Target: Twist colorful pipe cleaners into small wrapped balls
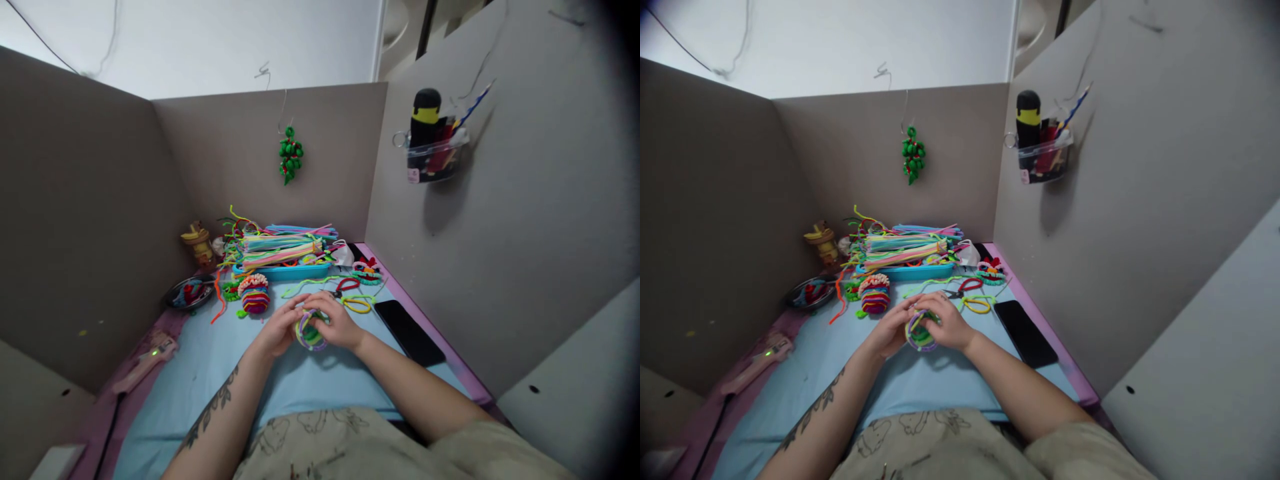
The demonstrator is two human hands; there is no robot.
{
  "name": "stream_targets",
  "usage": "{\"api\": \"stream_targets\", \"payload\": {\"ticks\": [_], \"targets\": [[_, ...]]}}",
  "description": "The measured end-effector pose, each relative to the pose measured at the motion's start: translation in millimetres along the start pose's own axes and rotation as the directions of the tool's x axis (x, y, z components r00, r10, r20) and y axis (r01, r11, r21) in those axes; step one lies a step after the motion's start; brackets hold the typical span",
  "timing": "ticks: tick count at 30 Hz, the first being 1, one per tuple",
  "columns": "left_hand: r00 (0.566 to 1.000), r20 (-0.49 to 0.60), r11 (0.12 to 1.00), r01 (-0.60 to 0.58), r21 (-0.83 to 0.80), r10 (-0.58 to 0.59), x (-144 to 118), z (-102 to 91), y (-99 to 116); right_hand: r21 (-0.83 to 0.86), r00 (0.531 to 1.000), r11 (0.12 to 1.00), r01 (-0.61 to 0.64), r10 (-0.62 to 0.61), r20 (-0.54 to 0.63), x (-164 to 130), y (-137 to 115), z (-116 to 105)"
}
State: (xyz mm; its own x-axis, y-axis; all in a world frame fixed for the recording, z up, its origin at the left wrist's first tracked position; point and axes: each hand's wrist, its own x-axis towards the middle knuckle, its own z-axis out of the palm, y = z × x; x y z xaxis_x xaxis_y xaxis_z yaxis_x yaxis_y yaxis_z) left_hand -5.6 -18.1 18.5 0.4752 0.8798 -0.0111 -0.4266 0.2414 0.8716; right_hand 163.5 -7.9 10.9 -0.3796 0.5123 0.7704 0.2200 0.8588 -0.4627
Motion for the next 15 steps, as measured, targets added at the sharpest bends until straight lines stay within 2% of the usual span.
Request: {"api": "stream_targets", "payload": {"ticks": [6, 15], "targets": [[0.999, 0.041, 1.000, -0.016, -0.005, 0.016, 0.2, -2.1, -0.4, 0.049, 1.000, 0.999, 0.019, -0.019, -0.010, -0.2, 4.6, 0.3], [0.999, 0.036, 1.000, 0.002, 0.014, -0.002, 0.1, -4.1, -0.8, 0.015, 0.999, 1.000, 0.026, -0.026, -0.038, -0.1, 6.3, 1.9]]}}
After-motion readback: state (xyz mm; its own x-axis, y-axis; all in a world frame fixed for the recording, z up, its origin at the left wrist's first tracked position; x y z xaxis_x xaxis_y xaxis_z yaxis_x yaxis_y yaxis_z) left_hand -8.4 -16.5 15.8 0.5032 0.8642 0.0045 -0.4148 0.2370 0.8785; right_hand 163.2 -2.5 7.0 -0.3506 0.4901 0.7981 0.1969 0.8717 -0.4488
